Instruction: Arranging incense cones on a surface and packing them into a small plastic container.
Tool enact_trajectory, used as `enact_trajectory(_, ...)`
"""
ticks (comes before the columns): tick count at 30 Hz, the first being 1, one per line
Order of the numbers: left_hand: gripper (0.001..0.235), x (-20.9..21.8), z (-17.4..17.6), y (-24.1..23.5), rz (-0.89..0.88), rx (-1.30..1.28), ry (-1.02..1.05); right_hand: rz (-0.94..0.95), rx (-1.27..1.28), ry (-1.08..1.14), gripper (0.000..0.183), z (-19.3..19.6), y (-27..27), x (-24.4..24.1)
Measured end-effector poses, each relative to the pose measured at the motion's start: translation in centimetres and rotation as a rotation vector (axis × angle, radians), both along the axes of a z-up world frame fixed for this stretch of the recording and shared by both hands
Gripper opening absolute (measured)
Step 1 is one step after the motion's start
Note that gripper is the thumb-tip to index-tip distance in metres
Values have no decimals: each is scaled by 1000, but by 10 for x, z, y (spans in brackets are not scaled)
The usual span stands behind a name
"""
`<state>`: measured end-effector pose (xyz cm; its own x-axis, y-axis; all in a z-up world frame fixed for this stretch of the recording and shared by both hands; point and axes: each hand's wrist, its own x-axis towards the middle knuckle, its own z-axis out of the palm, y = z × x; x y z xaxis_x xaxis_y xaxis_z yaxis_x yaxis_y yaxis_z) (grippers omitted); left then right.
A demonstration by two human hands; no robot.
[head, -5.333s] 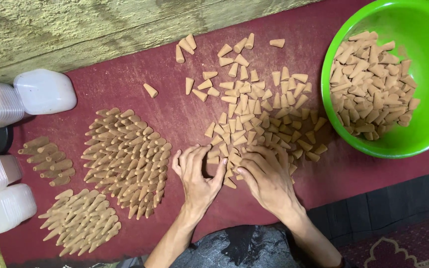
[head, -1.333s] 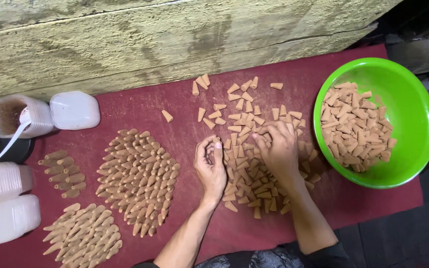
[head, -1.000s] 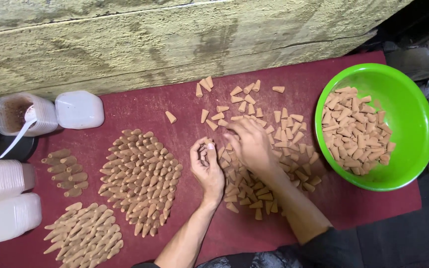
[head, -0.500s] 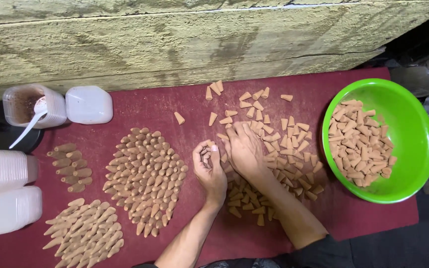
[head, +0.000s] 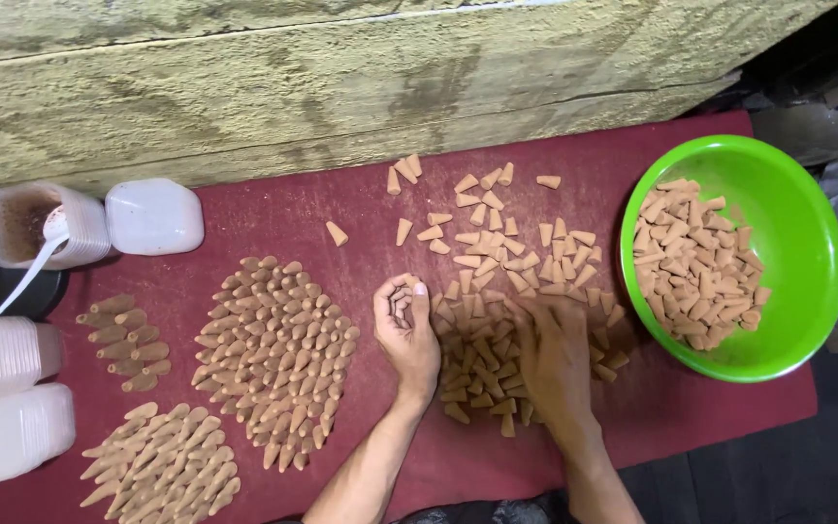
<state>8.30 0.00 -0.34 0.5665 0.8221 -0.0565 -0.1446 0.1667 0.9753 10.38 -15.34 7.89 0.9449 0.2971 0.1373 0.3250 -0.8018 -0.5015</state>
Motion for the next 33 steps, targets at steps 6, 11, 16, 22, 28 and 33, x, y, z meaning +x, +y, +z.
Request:
enact_trajectory(6,20,-3,18,-7,-67,50,117,41,49,-4,20,-18,-23,-25)
enact_trajectory(11,19,-4,20,-10,-89,72,99,48,192,227,25,-17,-18,-39)
enact_trajectory(16,22,-4,13,-9,-112,91,77,100,233,405,36,-17,-10,-49)
enact_trajectory(22,22,-5,17,-9,-116,99,116,90,343,389,30,-10,-10,-49)
enact_trajectory(28,17,-5,24,-13,-209,195,75,38,225,156,33,-5,-28,-30)
enact_trajectory(33,20,-5,20,-16,-221,391,31,-108,-6,-181,26,-33,-60,11)
